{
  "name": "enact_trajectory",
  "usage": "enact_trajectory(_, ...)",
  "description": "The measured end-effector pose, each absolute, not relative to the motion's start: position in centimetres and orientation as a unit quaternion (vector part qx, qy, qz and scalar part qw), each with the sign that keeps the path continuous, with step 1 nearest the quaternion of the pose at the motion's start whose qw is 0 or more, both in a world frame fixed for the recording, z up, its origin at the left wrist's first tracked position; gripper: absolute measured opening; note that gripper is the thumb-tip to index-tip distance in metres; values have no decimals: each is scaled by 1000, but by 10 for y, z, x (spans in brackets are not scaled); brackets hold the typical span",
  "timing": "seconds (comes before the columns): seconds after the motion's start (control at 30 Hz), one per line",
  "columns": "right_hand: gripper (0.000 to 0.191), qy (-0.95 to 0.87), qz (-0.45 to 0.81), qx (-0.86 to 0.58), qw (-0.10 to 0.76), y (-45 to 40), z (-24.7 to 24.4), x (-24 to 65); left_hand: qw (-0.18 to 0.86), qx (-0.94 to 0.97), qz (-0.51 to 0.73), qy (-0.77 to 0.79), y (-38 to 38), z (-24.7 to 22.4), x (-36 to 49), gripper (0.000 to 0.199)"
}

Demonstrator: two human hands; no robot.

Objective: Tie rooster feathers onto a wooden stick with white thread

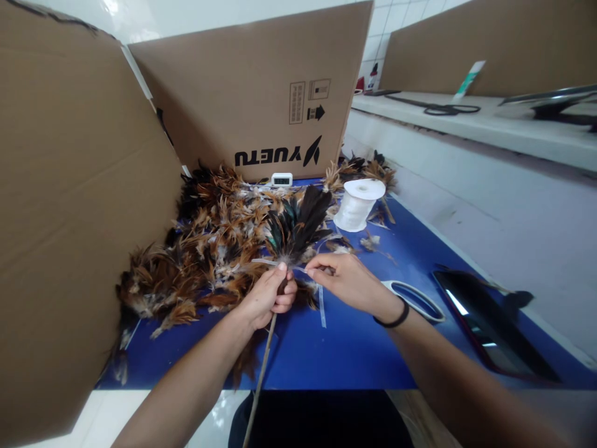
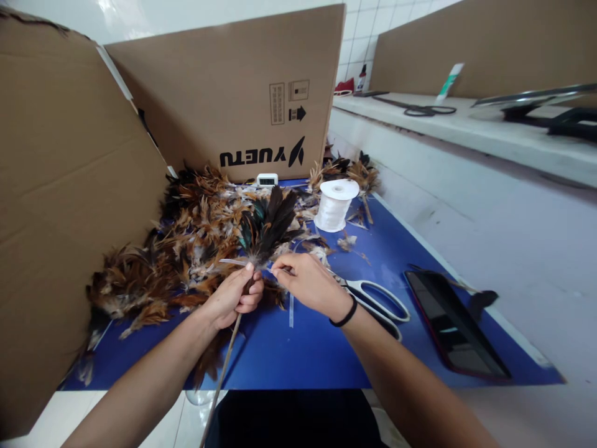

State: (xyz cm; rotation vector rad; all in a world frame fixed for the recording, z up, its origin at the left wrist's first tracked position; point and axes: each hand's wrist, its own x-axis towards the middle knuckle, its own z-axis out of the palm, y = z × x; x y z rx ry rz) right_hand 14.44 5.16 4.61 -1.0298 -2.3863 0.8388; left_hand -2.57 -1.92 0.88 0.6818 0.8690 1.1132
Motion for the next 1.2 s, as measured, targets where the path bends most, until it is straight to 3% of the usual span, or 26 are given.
enact_trajectory(0.6,19,-692,580,-354,245,42,23,129,723,316,472,395,-23,9,-20,37)
enact_trajectory(0.77,21,-751,507,-361,221,43,27,137,709,319,479,408,-21,6,-21,40)
enact_trajectory(0.97,20,-854,325,-344,215,42,56,146,700,324,474,425,-23,7,-18,39)
enact_trajectory(1.2,20,-884,251,-280,276,44,116,138,696,342,467,425,-26,7,-12,39)
